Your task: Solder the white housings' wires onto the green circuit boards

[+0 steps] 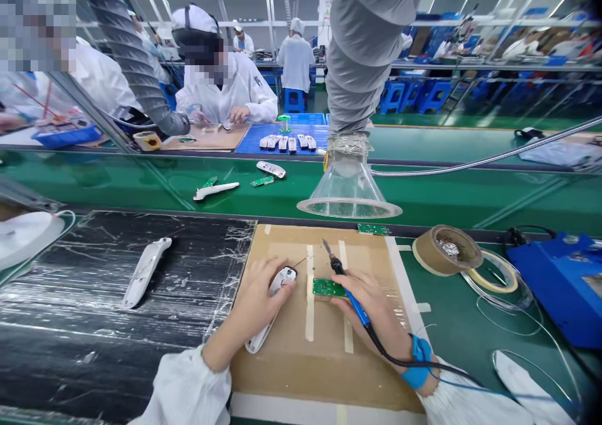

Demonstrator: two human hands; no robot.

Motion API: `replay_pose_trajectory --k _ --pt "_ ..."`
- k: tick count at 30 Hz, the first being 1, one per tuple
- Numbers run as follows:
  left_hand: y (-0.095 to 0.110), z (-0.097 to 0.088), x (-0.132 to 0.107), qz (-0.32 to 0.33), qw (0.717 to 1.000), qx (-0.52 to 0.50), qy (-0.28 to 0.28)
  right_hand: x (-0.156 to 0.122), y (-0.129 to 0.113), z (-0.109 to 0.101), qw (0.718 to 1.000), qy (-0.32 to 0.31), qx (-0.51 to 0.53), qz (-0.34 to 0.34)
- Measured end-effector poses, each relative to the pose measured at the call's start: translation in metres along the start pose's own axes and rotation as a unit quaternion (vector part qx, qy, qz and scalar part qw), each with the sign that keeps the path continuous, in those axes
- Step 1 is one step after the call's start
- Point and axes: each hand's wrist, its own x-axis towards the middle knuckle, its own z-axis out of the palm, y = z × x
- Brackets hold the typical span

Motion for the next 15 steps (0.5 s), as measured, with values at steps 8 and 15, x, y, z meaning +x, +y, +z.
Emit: replay_pose_trajectory --k 8,15 --pt "0.031 0.016 0.019 0.025 0.993 -0.112 -0.041 0.001 -0.035 0.001 0.961 0.087 0.186 0.187" --pt "0.059 0.022 -0.012 0.027 0.975 -0.212 -0.059 0.017 -0.060 0.004 0.882 0.119 0.321 0.323"
